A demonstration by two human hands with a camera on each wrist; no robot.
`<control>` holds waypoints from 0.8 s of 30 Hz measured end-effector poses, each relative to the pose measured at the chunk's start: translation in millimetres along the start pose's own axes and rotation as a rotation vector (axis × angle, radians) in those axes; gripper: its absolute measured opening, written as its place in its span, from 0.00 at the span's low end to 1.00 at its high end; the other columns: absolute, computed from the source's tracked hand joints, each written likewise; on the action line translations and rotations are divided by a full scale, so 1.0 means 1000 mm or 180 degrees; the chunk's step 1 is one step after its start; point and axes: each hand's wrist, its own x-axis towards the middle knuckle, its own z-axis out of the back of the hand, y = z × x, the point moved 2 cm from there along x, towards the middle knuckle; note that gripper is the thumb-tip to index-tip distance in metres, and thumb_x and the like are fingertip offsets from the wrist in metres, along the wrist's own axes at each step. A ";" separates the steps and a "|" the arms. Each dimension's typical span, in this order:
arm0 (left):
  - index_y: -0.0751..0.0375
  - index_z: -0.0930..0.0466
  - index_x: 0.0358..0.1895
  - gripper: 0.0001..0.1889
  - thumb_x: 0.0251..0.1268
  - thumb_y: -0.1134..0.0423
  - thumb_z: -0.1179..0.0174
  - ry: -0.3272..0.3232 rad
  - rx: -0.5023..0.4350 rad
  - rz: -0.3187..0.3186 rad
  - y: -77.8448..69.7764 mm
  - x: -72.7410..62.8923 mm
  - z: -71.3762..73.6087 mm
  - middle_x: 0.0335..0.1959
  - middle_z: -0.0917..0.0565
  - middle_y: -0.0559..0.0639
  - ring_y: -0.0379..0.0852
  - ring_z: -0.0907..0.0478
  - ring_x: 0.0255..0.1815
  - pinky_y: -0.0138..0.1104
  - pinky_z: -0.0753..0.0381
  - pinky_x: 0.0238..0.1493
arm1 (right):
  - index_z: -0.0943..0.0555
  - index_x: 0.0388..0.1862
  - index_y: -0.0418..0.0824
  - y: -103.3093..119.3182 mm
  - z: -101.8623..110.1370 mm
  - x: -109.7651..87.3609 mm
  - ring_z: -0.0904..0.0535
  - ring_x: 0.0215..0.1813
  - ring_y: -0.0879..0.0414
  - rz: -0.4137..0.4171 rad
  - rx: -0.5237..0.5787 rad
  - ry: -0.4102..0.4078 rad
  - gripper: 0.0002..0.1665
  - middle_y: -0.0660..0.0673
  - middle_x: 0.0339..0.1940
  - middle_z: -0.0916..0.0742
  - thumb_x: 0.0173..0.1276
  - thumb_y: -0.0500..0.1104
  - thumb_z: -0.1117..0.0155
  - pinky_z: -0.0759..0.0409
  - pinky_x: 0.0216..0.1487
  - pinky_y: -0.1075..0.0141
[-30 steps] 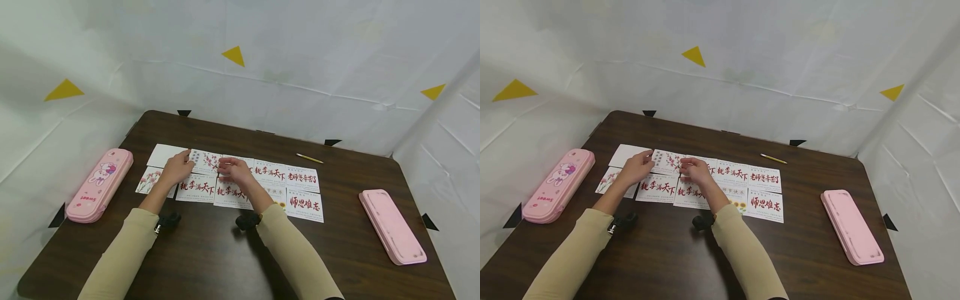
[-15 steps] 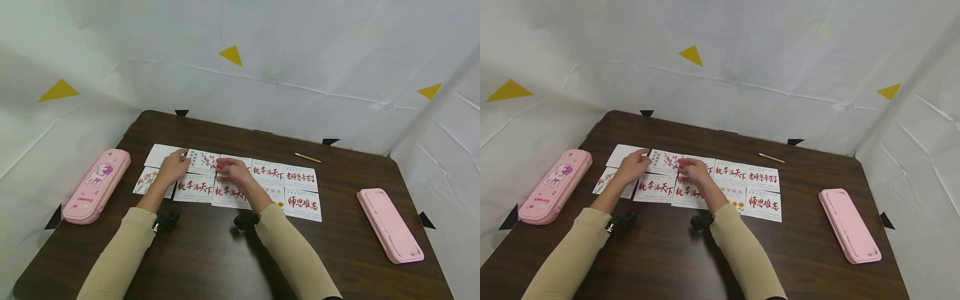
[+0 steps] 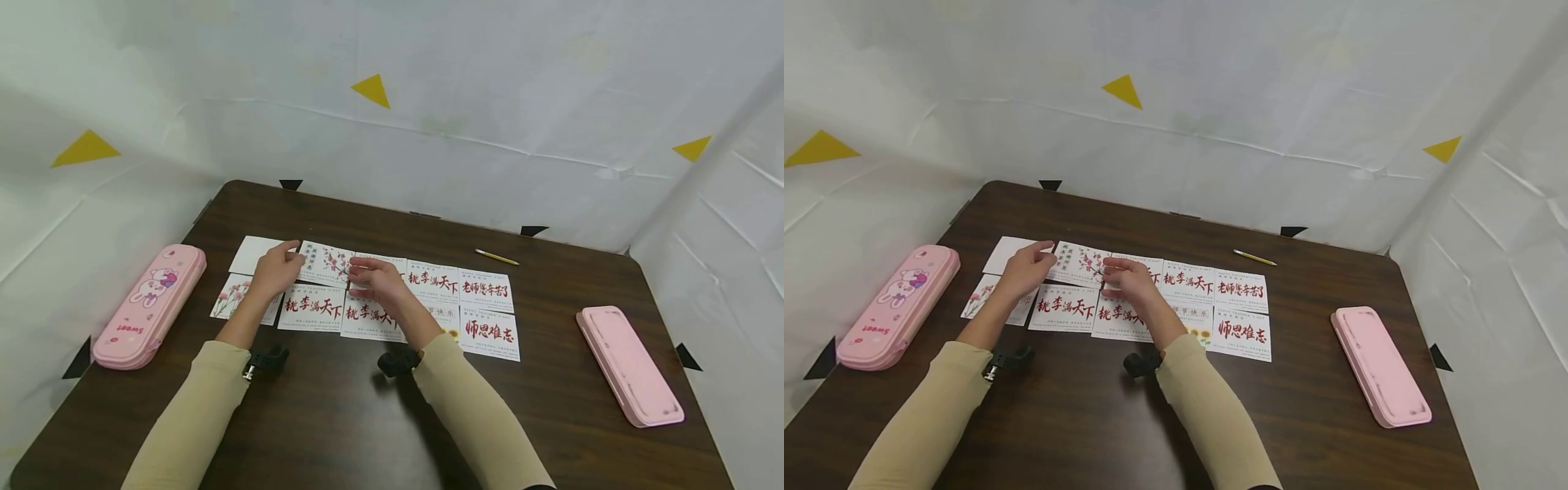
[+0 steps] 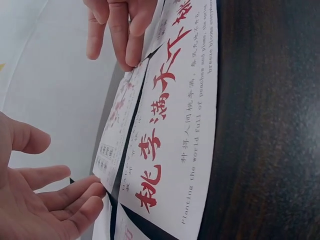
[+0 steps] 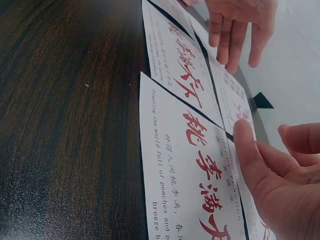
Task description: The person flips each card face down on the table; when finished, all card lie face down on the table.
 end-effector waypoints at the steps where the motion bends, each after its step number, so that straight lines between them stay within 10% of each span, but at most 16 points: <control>1: 0.64 0.36 0.72 0.28 0.72 0.58 0.56 -0.0001 -0.0001 0.0004 0.000 0.000 0.000 0.59 0.22 0.66 0.62 0.26 0.60 0.52 0.29 0.58 | 0.28 0.68 0.35 0.000 0.000 -0.001 0.26 0.66 0.45 0.0008 0.0002 0.0008 0.25 0.36 0.67 0.24 0.74 0.30 0.48 0.20 0.55 0.56; 24: 0.60 0.32 0.71 0.25 0.73 0.58 0.52 -0.0158 -0.0532 0.0133 0.005 -0.005 0.013 0.60 0.23 0.65 0.61 0.26 0.59 0.50 0.31 0.58 | 0.19 0.60 0.39 -0.004 -0.001 -0.003 0.17 0.53 0.50 0.0328 -0.0304 -0.0342 0.20 0.44 0.59 0.17 0.71 0.30 0.42 0.16 0.47 0.59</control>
